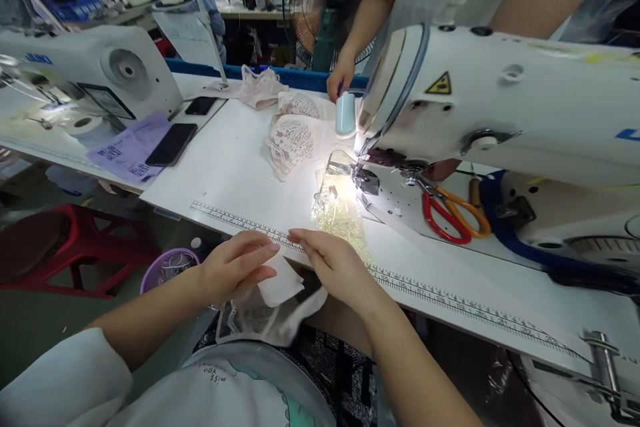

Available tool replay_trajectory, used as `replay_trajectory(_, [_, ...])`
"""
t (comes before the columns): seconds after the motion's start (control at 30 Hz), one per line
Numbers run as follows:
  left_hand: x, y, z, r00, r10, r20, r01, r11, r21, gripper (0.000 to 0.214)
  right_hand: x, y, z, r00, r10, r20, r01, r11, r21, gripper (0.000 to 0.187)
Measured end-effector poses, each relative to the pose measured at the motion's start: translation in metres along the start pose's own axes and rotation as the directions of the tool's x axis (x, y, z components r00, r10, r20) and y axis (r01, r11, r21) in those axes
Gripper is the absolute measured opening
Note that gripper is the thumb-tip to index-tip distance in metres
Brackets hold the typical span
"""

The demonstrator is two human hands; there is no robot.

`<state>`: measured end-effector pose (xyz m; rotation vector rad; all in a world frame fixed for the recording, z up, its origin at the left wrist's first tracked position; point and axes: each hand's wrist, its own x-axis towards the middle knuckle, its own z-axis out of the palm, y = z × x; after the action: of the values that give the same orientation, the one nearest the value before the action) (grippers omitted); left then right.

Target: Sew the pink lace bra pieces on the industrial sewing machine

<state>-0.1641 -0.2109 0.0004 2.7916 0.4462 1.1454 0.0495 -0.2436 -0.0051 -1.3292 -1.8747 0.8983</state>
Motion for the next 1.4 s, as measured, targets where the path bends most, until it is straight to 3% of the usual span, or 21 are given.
replay_trajectory(0.1, [0.012,-0.001,-0.009,0.997,0.039,-0.068,-0.035,0.998,0.059,0.044,0.014,-0.011,0.005,0.982,0.058,0.177,-0.092,0.977,0.192,0.028])
replay_trajectory(0.23, [0.017,-0.014,-0.009,0.996,-0.02,-0.091,0.03,0.993,0.111,0.034,0.011,-0.012,0.007,0.982,0.146,0.124,-0.185,0.892,0.412,0.047])
replay_trajectory(0.33, [0.022,-0.029,-0.001,0.997,-0.065,-0.044,0.07,0.99,0.119,0.029,0.011,-0.008,0.003,0.974,0.219,0.062,-0.226,0.901,0.369,0.053])
replay_trajectory(0.43, [0.034,-0.044,0.009,0.98,-0.149,0.132,0.133,0.984,0.119,0.029,0.017,-0.005,-0.005,0.963,0.271,-0.005,-0.262,0.934,0.243,0.039])
replay_trajectory(0.5, [0.043,-0.05,0.016,0.909,-0.246,0.336,0.193,0.964,0.182,0.025,0.022,-0.005,-0.011,0.949,0.302,-0.087,-0.287,0.946,0.154,0.031])
replay_trajectory(0.57, [0.049,-0.054,0.022,0.801,-0.345,0.489,0.243,0.934,0.262,0.02,0.024,-0.003,-0.018,0.928,0.334,-0.167,-0.325,0.942,0.079,0.033])
replay_trajectory(0.63, [0.051,-0.057,0.028,0.731,-0.417,0.541,0.295,0.907,0.301,0.021,0.023,0.0,-0.026,0.893,0.373,-0.252,-0.378,0.925,0.03,0.037])
replay_trajectory(0.73, [0.045,-0.058,0.033,0.702,-0.453,0.549,0.347,0.891,0.292,0.024,0.021,0.004,-0.035,0.836,0.41,-0.365,-0.444,0.896,-0.01,0.032])
replay_trajectory(0.83, [0.034,-0.05,0.034,0.753,-0.353,0.556,0.228,0.932,0.283,0.021,0.024,0.004,-0.035,0.826,0.415,-0.38,-0.423,0.904,0.069,0.028])
replay_trajectory(0.9, [0.025,-0.039,0.037,0.817,-0.261,0.515,0.091,0.939,0.332,0.023,0.031,0.0,-0.028,0.834,0.448,-0.322,-0.389,0.892,0.231,0.03])
replay_trajectory(0.97, [0.016,-0.025,0.042,0.873,-0.232,0.429,0.036,0.908,0.418,0.024,0.04,-0.004,-0.02,0.842,0.495,-0.216,-0.388,0.832,0.396,0.031])
replay_trajectory(1.07, [0.006,-0.008,0.054,0.905,-0.3,0.301,0.134,0.873,0.468,0.028,0.056,-0.008,-0.01,0.824,0.566,0.003,-0.468,0.678,0.566,0.028])
replay_trajectory(1.17, [0.0,0.001,0.062,0.887,-0.409,0.212,0.284,0.848,0.448,0.037,0.064,-0.007,-0.008,0.807,0.565,0.17,-0.525,0.556,0.644,0.028])
replay_trajectory(1.23, [-0.002,0.002,0.063,0.868,-0.458,0.193,0.344,0.833,0.433,0.044,0.066,-0.004,-0.011,0.836,0.513,0.193,-0.509,0.595,0.622,0.036])
replay_trajectory(1.4, [-0.006,-0.005,0.056,0.85,-0.484,0.211,0.372,0.832,0.412,0.046,0.058,0.001,-0.023,0.907,0.409,0.104,-0.418,0.84,0.345,0.046])
